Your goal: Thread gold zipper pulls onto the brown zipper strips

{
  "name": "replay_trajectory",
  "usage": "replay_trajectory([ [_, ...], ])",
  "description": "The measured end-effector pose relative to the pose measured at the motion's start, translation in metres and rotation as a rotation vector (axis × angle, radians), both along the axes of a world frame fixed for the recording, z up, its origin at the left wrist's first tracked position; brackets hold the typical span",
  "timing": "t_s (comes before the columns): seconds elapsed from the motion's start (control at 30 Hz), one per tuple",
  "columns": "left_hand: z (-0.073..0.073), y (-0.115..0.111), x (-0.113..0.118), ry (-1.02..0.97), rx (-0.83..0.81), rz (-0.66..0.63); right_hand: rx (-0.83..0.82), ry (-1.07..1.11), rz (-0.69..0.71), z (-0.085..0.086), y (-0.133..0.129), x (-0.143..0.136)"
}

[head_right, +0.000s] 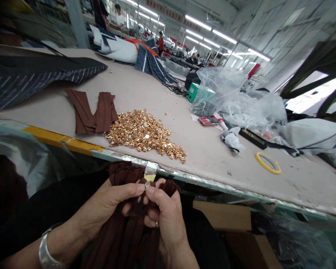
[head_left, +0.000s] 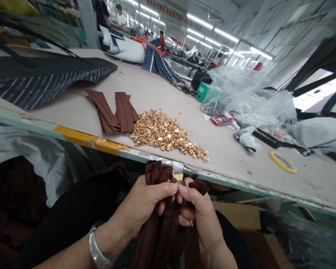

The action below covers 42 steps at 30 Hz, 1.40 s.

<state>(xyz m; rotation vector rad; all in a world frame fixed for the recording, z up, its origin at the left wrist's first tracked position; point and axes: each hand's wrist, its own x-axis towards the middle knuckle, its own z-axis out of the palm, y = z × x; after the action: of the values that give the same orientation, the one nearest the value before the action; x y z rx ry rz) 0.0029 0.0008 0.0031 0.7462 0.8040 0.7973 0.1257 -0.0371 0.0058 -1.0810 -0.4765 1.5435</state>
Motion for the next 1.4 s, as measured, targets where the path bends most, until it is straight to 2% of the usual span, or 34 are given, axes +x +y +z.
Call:
replay_trajectory([
  [0.13, 0.004, 0.001, 0.002, 0.063, 0.063, 0.058, 0.02, -0.035, 0.032, -0.001, 0.005, 0.007],
  [0.27, 0.0, -0.003, 0.0, 0.058, 0.036, 0.052, 0.039, -0.111, 0.095, -0.004, 0.006, 0.014],
  [0.43, -0.003, -0.006, -0.002, 0.041, 0.05, 0.1, 0.024, -0.196, 0.031, -0.005, 0.003, 0.016],
  [0.63, -0.002, -0.006, -0.005, -0.003, -0.014, 0.077, -0.017, -0.131, 0.042, 0.0, 0.001, 0.014],
  [0.93, -0.001, -0.006, -0.005, 0.003, -0.032, 0.08, -0.014, -0.067, 0.09, -0.004, -0.001, 0.016],
  [1.13, 0.0, -0.007, -0.006, 0.007, 0.039, 0.084, -0.033, -0.071, 0.029, -0.006, -0.003, 0.013],
  [1.23, -0.001, -0.006, -0.006, 0.086, 0.127, 0.099, -0.001, -0.095, 0.009, -0.009, -0.002, 0.011],
  [1.4, 0.001, -0.001, -0.007, 0.147, 0.253, 0.047, 0.071, -0.179, -0.034, -0.012, 0.001, 0.011],
])
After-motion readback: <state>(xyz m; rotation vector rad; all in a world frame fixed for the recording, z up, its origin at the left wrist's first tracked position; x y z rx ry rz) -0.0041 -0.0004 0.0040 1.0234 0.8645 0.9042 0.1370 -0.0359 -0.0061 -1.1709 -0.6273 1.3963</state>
